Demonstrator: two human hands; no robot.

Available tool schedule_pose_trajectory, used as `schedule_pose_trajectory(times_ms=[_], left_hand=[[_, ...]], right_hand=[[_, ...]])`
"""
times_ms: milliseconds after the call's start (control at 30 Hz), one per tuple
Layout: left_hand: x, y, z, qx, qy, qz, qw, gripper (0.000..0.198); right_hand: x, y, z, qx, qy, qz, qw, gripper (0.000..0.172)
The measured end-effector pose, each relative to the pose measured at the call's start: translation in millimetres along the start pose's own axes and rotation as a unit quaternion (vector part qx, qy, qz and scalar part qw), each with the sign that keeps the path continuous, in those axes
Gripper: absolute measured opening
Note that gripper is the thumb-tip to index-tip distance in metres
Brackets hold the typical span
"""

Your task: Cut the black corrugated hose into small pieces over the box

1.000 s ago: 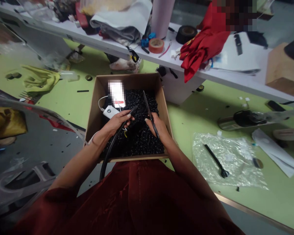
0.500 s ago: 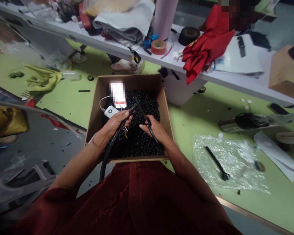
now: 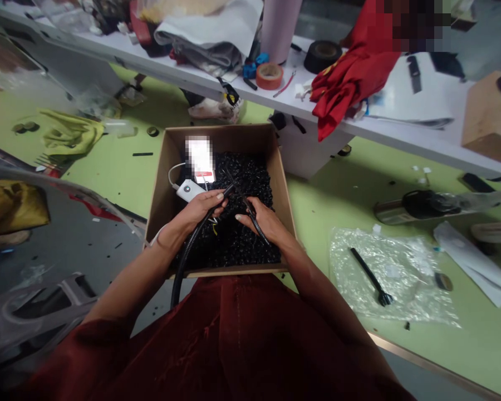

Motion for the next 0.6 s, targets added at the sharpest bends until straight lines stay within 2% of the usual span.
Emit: schedule_pose_trajectory(times_ms=[133, 367, 600], left_hand=[[-1.6, 0.7, 0.3, 0.096, 0.004, -0.012, 0.995, 0.025], [-0.6, 5.4, 2.2, 0.083, -0.004, 0.002, 0.997, 0.021], [0.3, 6.9, -0.6, 0.066, -0.022, 0.027, 0.997, 0.018]], right_hand=[[-0.8, 3.2, 0.9, -0.012, 0.014, 0.0, 1.0, 0.051], [-0.8, 5.7, 4.3, -0.048, 0.016, -0.023, 0.998, 0.032], [-0.1, 4.0, 5.4, -0.077, 0.026, -0.054, 0.995, 0.027]])
Point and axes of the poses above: each hand's wrist, its own x-axis towards the middle knuckle, its own z-axis out of the back of the hand, y = z × x, the point moved 2 cm from there along x, towards the middle knuckle, and after that the axes turned 3 degrees about y, right-handed, at the moved point
